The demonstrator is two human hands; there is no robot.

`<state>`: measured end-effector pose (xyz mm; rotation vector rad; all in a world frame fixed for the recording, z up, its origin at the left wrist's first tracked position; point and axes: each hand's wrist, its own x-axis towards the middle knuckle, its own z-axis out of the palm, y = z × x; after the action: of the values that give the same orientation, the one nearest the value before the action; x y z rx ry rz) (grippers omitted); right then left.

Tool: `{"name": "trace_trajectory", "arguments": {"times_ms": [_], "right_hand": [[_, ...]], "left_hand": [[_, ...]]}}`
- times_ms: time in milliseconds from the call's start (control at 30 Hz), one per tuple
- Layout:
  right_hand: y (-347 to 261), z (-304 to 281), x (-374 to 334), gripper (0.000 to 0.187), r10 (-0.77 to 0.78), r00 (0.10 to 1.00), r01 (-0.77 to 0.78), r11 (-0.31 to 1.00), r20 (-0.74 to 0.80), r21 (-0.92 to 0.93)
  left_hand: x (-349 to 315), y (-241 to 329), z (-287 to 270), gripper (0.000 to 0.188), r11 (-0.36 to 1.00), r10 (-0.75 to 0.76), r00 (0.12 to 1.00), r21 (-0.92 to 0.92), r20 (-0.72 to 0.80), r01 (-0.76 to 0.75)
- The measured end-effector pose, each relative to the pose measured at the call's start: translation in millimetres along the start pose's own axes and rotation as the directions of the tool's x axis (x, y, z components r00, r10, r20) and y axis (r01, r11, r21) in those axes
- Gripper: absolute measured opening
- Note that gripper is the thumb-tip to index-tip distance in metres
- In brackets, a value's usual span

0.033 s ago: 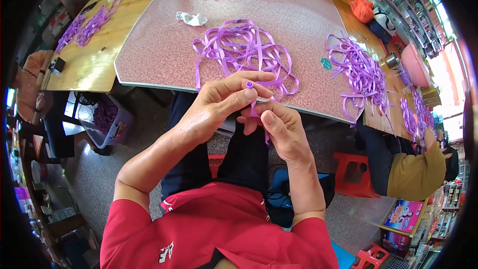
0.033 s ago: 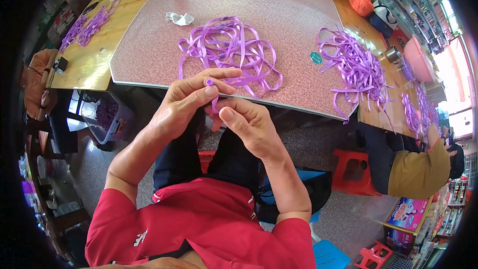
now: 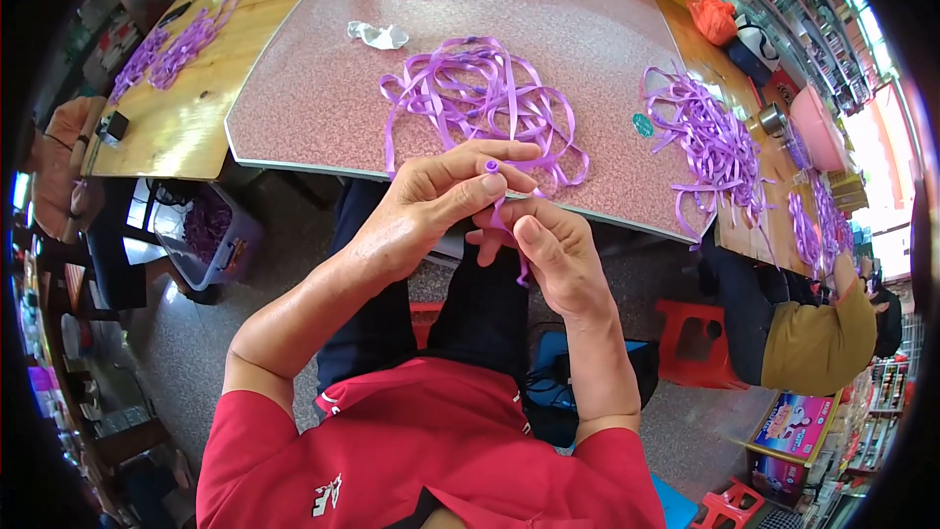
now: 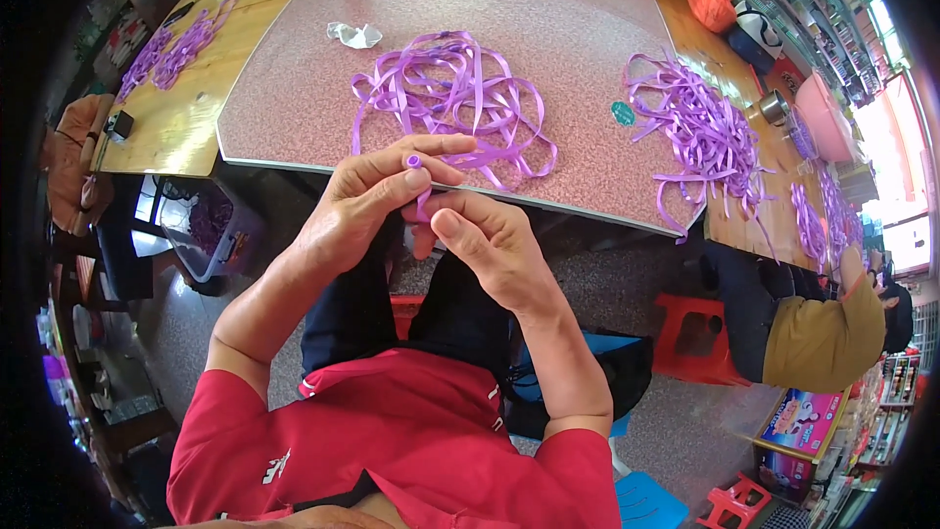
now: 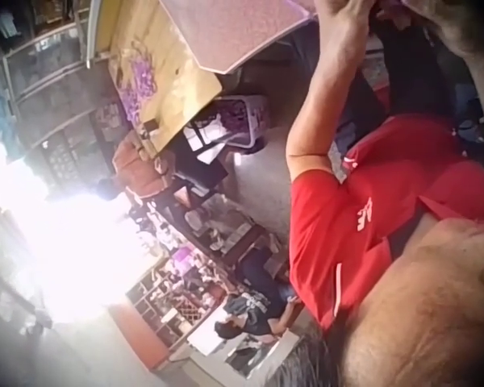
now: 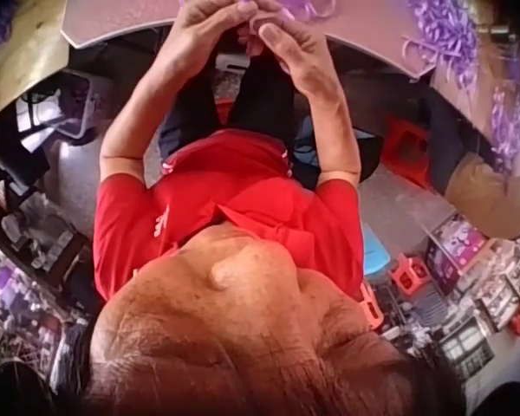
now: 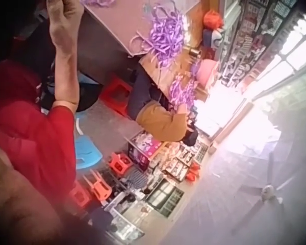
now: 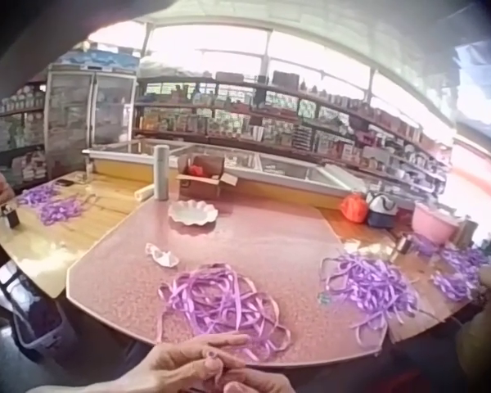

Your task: Untangle and organize purple plastic ribbons on a table.

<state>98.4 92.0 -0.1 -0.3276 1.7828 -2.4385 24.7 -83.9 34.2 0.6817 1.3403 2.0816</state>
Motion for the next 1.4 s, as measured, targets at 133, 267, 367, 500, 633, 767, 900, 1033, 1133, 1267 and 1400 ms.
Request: {"name": "trace_trajectory", "arguments": {"times_ms": [133, 267, 367, 500, 633, 767, 900, 1033, 1133, 1267, 1400], "right_hand": [[-4.5, 11.1, 12.2, 0.042, 0.087, 0.995, -0.084, 0.994, -0.052, 0.063], [-3.2, 10.5, 15.2, 0.04, 0.058, 0.998, -0.049, 0.972, -0.032, 0.229], [-1.6, 12.6, 16.0, 0.032, 0.086, 0.982, -0.052, 0.979, -0.169, 0.2], [6.4, -2.6, 7.2, 0.017, 0.096, 0.979, -0.096, 0.995, -0.181, 0.011], [4.0, -40.2, -19.4, 0.015, 0.218, 0.961, -0.233, 0.97, -0.17, -0.073], [-5.4, -74.3, -48.7, 0.013, 0.251, 0.946, -0.263, 0.964, -0.204, -0.033], [-3.2, -120.8, -76.2, 0.014, 0.178, 0.967, -0.174, 0.984, -0.18, 0.039], [-6.0, -150.2, -101.5, 0.013, 0.172, 0.954, -0.172, 0.985, -0.246, 0.021], [-7.8, -159.1, -110.2, 0.012, 0.156, 0.949, -0.167, 0.986, -0.274, -0.016], [-6.2, -166.5, -120.0, 0.01, 0.118, 0.921, -0.124, 0.992, -0.37, 0.01], [-4.6, -169.9, -122.4, 0.02, 0.069, 0.913, 0.001, 0.985, -0.401, 0.171]], "left_hand": [[-0.7, -4.6, -3.2, 0.031, 0.996, -0.084, 0.996, 0.018, 0.007, 0.084], [-0.1, -8.2, -5.1, 0.03, 0.999, -0.025, 1.0, -0.033, -0.004, 0.025], [1.4, -7.5, -7.6, 0.029, 1.0, 0.005, 1.0, -0.002, -0.004, -0.005], [5.2, -9.3, -24.5, 0.029, 0.989, 0.066, 0.997, -0.132, -0.024, -0.069], [16.4, 6.2, -79.6, 0.038, 0.966, 0.163, 0.974, -0.176, -0.157, -0.19], [14.9, 18.6, -175.8, 0.036, 0.918, 0.146, 0.934, -0.306, -0.325, -0.25], [1.5, 33.2, -241.8, 0.038, 0.927, 0.122, 0.868, -0.257, -0.481, -0.272], [1.2, 48.5, -238.9, 0.042, 0.919, 0.053, 0.725, -0.251, -0.686, -0.305], [-8.0, 54.9, -251.6, 0.042, 0.91, 0.057, 0.702, -0.252, -0.709, -0.328], [-6.0, 60.9, -235.8, 0.042, 0.905, 0.024, 0.63, -0.251, -0.776, -0.344], [-12.2, 59.8, -253.3, 0.039, 0.892, 0.028, 0.627, -0.264, -0.778, -0.367]]}}
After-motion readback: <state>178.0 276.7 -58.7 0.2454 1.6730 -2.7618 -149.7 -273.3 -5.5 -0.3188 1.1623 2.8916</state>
